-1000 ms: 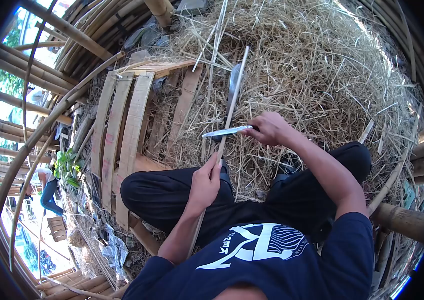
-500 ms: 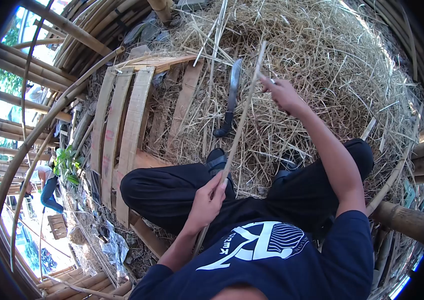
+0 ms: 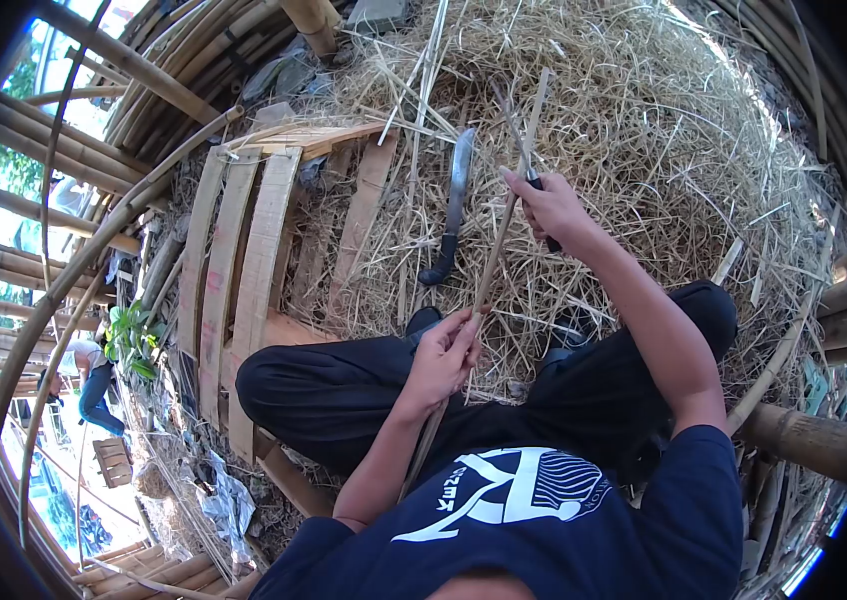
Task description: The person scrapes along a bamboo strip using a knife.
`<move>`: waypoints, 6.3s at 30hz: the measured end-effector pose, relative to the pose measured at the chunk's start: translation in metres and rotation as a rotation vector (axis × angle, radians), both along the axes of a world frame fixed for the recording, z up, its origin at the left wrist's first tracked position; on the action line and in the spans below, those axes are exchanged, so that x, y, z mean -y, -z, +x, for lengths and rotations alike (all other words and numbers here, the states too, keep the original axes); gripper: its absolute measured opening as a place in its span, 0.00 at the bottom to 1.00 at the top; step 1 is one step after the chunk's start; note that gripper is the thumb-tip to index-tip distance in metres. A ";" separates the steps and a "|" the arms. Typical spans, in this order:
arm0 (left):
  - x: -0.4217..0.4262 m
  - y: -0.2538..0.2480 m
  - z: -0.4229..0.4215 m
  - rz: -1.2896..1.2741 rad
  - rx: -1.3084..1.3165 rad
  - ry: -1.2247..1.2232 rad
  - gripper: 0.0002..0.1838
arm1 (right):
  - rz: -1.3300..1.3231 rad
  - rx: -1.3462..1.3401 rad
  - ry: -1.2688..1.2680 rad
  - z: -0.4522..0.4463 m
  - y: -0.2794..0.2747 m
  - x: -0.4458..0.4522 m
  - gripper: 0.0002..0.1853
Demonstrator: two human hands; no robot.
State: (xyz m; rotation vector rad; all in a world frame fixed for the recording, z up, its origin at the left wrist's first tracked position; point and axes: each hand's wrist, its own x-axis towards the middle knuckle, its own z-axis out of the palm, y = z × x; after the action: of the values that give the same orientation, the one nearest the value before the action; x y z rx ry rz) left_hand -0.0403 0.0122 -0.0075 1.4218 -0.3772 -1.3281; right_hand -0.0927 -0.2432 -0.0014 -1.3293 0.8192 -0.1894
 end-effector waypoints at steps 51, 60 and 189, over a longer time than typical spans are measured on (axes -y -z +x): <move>-0.046 -0.021 0.009 0.326 0.778 -0.038 0.20 | -0.722 -0.599 -0.140 -0.024 0.046 0.054 0.16; -0.059 -0.013 0.001 0.067 0.344 -0.143 0.22 | -0.252 -0.208 -0.027 0.001 0.012 0.031 0.29; 0.009 0.005 0.038 0.000 0.227 -0.157 0.15 | -1.139 -0.395 -0.576 -0.012 0.027 0.017 0.25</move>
State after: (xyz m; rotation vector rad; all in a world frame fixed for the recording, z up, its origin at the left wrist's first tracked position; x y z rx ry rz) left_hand -0.0027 0.0031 -0.0130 1.5745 -0.4057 -1.0443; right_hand -0.1045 -0.2604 -0.0285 -2.6832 0.6003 0.1031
